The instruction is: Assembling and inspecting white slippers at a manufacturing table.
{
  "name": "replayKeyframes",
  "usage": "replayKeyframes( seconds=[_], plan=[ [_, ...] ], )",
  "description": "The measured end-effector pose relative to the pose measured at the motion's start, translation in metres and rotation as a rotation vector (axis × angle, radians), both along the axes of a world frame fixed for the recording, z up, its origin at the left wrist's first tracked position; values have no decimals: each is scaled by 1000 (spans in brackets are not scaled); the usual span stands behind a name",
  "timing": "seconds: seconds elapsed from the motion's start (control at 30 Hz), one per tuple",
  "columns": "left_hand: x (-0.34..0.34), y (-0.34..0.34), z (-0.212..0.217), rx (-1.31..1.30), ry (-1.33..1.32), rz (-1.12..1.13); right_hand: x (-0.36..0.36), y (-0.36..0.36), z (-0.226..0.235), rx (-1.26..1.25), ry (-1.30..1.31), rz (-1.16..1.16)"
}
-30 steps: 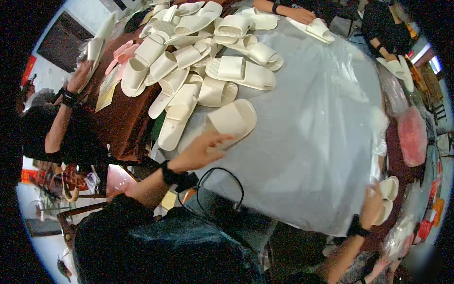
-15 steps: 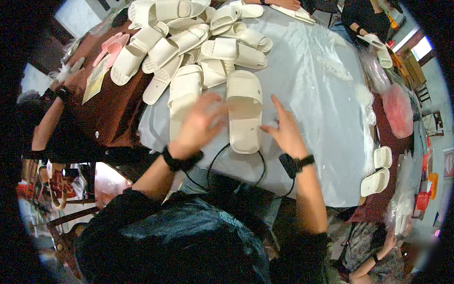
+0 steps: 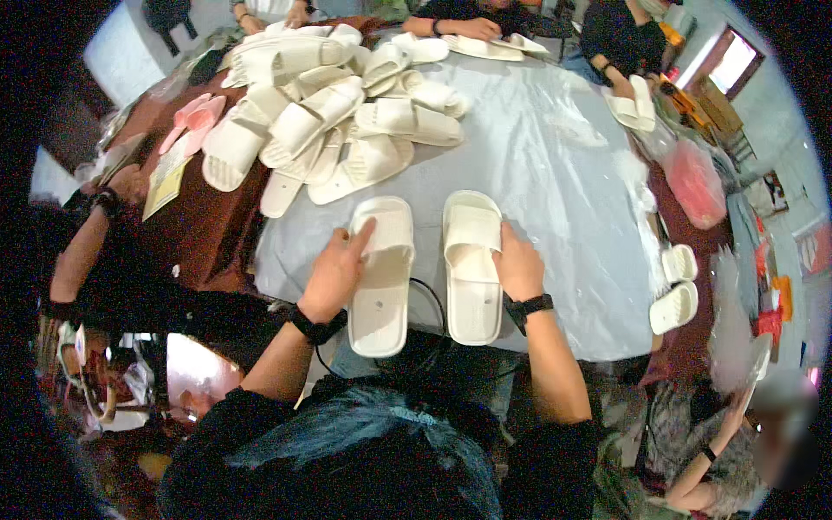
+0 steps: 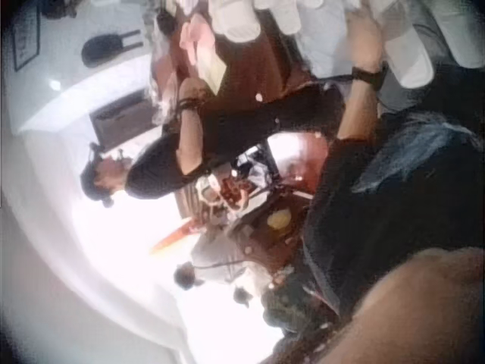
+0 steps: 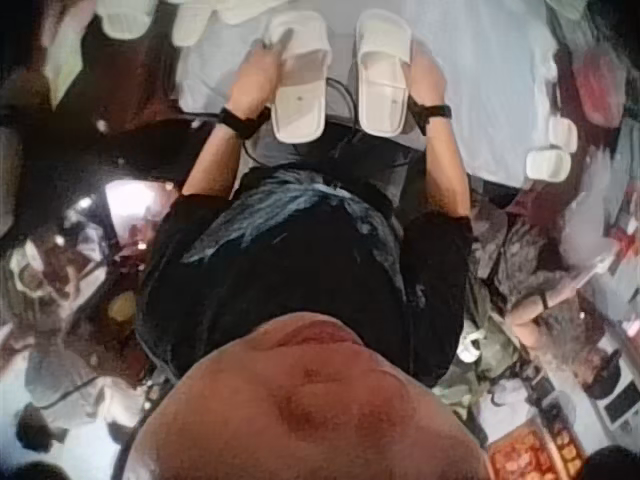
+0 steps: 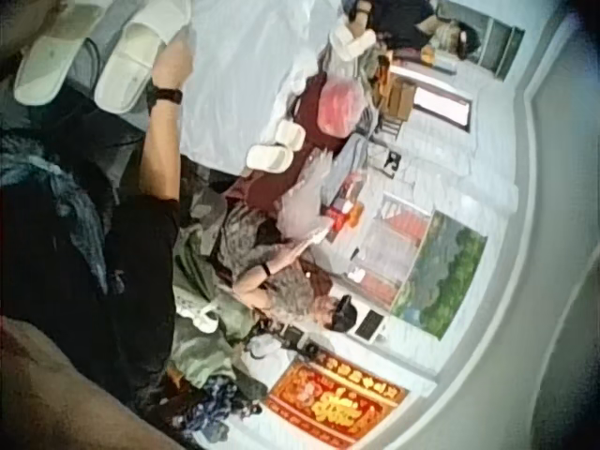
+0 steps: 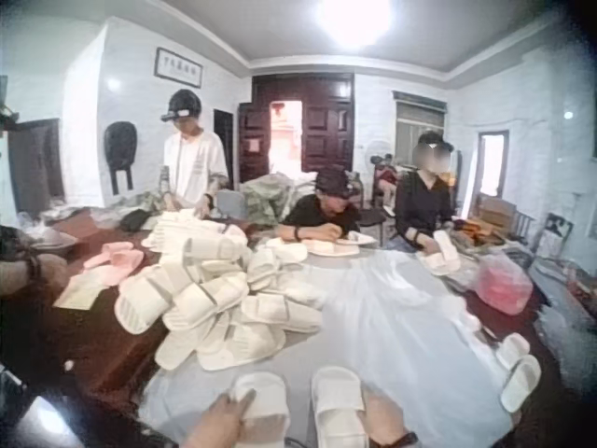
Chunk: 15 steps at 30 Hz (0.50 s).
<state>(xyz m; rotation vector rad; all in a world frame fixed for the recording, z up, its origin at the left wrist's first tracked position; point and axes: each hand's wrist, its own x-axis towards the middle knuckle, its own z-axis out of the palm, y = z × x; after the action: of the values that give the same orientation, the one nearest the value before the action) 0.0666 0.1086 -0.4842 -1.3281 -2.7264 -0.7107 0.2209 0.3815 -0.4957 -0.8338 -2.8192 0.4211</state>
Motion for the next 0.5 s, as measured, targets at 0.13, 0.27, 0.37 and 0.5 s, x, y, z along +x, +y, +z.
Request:
replayKeyframes(
  seconds=[0.13, 0.27, 0.37, 0.5],
  plan=[
    [22, 52, 1, 29, -14, -146, 44, 28, 13, -68, -66, -194],
    [9, 115, -4, 91, -32, -194, 58, 50, 24, -220, 60, -277],
    [5, 140, 5, 5, -77, -324, 72, 75, 13, -403, 271, -261],
    [-4, 103, 10, 30, -120, -310, 94, 69, 13, -449, 336, -216]
  ],
)
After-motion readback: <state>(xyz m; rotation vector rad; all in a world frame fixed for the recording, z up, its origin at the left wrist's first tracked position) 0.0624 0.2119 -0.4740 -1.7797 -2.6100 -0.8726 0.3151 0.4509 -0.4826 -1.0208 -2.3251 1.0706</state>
